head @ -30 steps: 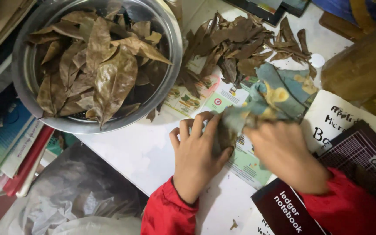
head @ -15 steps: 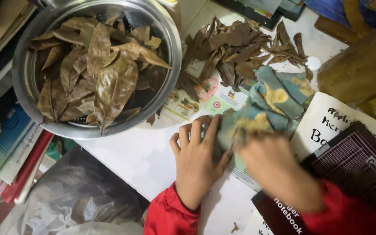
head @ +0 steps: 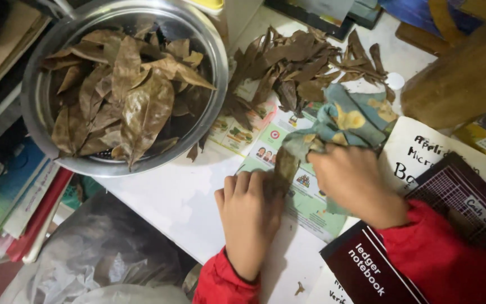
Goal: Sorting dried tea leaves from a metal bowl onto a table surface and wiping the area with a cloth
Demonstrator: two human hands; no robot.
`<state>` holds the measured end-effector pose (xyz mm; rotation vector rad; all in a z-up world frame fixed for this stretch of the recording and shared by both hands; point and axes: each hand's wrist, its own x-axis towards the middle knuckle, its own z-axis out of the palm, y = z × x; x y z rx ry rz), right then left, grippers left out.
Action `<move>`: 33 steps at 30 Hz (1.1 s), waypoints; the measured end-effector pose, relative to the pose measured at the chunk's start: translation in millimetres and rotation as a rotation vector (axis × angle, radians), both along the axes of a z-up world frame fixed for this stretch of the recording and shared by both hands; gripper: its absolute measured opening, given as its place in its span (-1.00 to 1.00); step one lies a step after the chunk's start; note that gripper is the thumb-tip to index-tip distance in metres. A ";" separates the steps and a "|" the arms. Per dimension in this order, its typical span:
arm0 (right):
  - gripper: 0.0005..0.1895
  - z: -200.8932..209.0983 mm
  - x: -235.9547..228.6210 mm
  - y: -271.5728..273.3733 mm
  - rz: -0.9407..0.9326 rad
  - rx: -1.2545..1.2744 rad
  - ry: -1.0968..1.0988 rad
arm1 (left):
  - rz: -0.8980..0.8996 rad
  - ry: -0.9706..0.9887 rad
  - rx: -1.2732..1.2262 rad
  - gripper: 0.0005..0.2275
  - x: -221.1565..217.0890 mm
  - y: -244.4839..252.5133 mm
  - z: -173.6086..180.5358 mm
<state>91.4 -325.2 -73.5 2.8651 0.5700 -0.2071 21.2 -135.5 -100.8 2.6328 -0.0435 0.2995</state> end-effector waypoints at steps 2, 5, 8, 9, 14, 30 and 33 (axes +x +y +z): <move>-0.83 -2.5 0.8 -5.6 -0.012 0.108 -0.039 | 0.016 -0.020 -0.016 -0.77 0.4 0.6 1.6; -0.74 -11.9 4.0 -11.1 -0.011 0.394 -0.173 | 0.043 -0.101 -0.135 -0.89 2.1 3.8 5.7; -0.71 -12.3 6.2 -9.6 0.067 0.713 -0.393 | 0.037 -0.328 -0.180 -0.88 3.2 8.1 30.6; -0.70 -11.0 6.5 -8.5 0.136 0.851 -0.511 | 0.024 -0.488 -0.122 -0.85 2.6 9.1 41.5; -0.62 -12.0 0.5 -9.5 0.369 0.818 -0.524 | -0.240 -0.468 0.041 -0.94 -1.9 20.2 22.5; -0.70 -11.2 -23.6 7.1 0.593 -0.051 -0.486 | -0.425 -0.300 0.014 -0.72 -47.3 28.3 18.5; -0.84 -10.4 -55.7 26.8 0.575 0.101 -0.254 | -0.391 -0.305 -0.077 -0.84 -46.3 24.1 15.9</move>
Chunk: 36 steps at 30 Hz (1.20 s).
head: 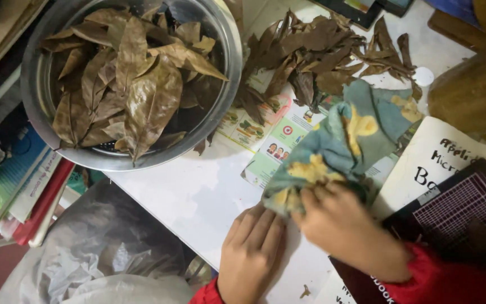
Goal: Sorting dried tea leaves from a metal bowl onto a table surface and wiping the area with a cloth
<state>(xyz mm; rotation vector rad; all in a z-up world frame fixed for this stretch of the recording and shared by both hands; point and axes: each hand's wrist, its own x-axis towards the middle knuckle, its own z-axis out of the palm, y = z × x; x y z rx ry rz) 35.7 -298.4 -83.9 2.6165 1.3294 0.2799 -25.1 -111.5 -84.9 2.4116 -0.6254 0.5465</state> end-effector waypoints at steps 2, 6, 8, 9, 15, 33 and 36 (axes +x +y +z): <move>-0.93 -8.4 19.5 -13.7 -0.103 -0.005 -0.041 | 0.019 -0.012 -0.022 -0.83 1.0 -0.5 5.2; -0.79 2.5 39.3 -21.6 -0.241 0.052 -0.056 | 0.004 -0.007 -0.153 -0.84 0.3 -0.6 9.6; -0.82 3.8 37.8 -17.4 -0.195 0.085 -0.099 | 0.050 -0.032 -0.145 -0.82 -1.8 0.3 13.2; -0.83 4.0 35.3 -14.9 -0.151 0.116 -0.134 | 0.096 -0.049 -0.138 -0.79 -3.9 1.3 15.2; -0.96 12.3 46.5 -20.8 0.167 0.296 -0.126 | 0.093 -0.002 -0.081 -0.81 -4.4 1.4 6.3; -0.71 10.3 50.9 -18.0 0.163 0.225 0.105 | 0.323 0.132 0.235 -0.51 3.0 -2.5 -0.4; -0.68 16.6 51.0 -16.7 0.191 0.264 0.173 | 0.337 0.097 0.227 -0.58 3.1 -4.1 -0.4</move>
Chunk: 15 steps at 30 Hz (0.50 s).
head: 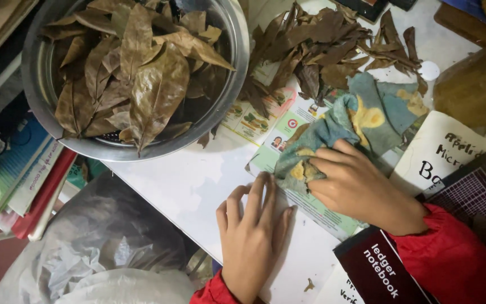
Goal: Sorting dried tea leaves from a metal bowl onto a table surface and wiping the area with a cloth
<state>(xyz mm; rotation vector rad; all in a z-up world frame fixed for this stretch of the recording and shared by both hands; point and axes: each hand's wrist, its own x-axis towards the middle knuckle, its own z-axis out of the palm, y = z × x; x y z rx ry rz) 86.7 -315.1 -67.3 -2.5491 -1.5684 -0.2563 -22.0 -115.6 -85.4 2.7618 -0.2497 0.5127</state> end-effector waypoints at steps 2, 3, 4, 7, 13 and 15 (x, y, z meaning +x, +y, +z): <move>-0.68 -1.5 -0.9 2.7 -0.021 0.015 -0.027 | -0.012 -0.026 0.038 -0.59 -0.6 0.5 -3.2; -0.68 -2.1 -1.4 3.5 -0.038 0.027 -0.053 | -0.019 -0.050 0.073 -0.59 -1.2 0.1 -4.9; -0.68 -7.8 -0.7 0.8 -0.041 0.026 -0.052 | -0.022 -0.050 0.072 -0.59 0.1 0.7 -2.2; -0.85 -19.4 4.4 -2.9 -0.213 -0.116 -0.166 | 0.008 -0.072 0.258 -0.59 -0.7 3.9 3.6; -0.83 -20.2 -3.8 -2.2 -0.238 -0.187 -0.149 | 0.031 -0.075 0.276 -0.58 -3.1 -1.8 -0.8; -0.83 -0.8 -27.6 14.1 -0.141 -0.167 -0.141 | -0.014 -0.112 0.179 -0.83 -2.0 -2.8 -2.0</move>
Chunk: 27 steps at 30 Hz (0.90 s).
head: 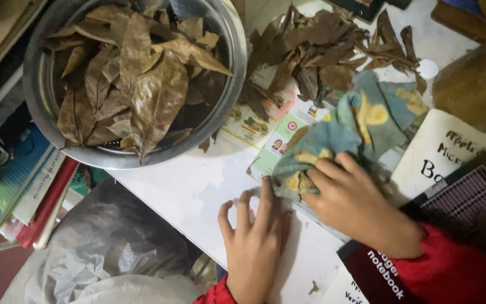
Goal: Sorting dried tea leaves from a metal bowl onto a table surface and wiping the area with a cloth
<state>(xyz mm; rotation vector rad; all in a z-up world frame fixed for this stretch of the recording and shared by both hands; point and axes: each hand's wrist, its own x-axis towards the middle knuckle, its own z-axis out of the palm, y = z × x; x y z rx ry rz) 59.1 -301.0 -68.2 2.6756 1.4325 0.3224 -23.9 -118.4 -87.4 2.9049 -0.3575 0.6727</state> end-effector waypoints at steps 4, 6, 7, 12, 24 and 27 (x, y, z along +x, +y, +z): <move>-0.91 -12.8 32.1 -17.1 -0.137 -0.133 -0.097 | 0.041 0.001 0.055 -0.64 0.7 -0.9 0.9; -0.74 -9.3 40.5 -18.2 -0.272 -0.039 -0.132 | 0.032 0.015 0.058 -0.62 1.4 0.9 -0.2; -0.74 -15.5 31.2 -15.7 -0.273 -0.039 -0.135 | 0.032 0.012 0.057 -0.62 1.9 0.3 0.6; -0.89 -3.1 -19.0 9.5 -0.119 -0.073 -0.020 | -0.028 -0.021 -0.047 -0.85 2.6 -0.3 -2.8; -0.75 19.5 -2.8 5.7 -0.091 0.157 -0.214 | -0.023 0.002 -0.013 -0.69 4.4 1.5 -0.1; -0.85 2.7 -26.3 16.3 -0.149 0.051 0.001 | -0.057 -0.012 -0.045 -0.88 4.2 2.6 -4.4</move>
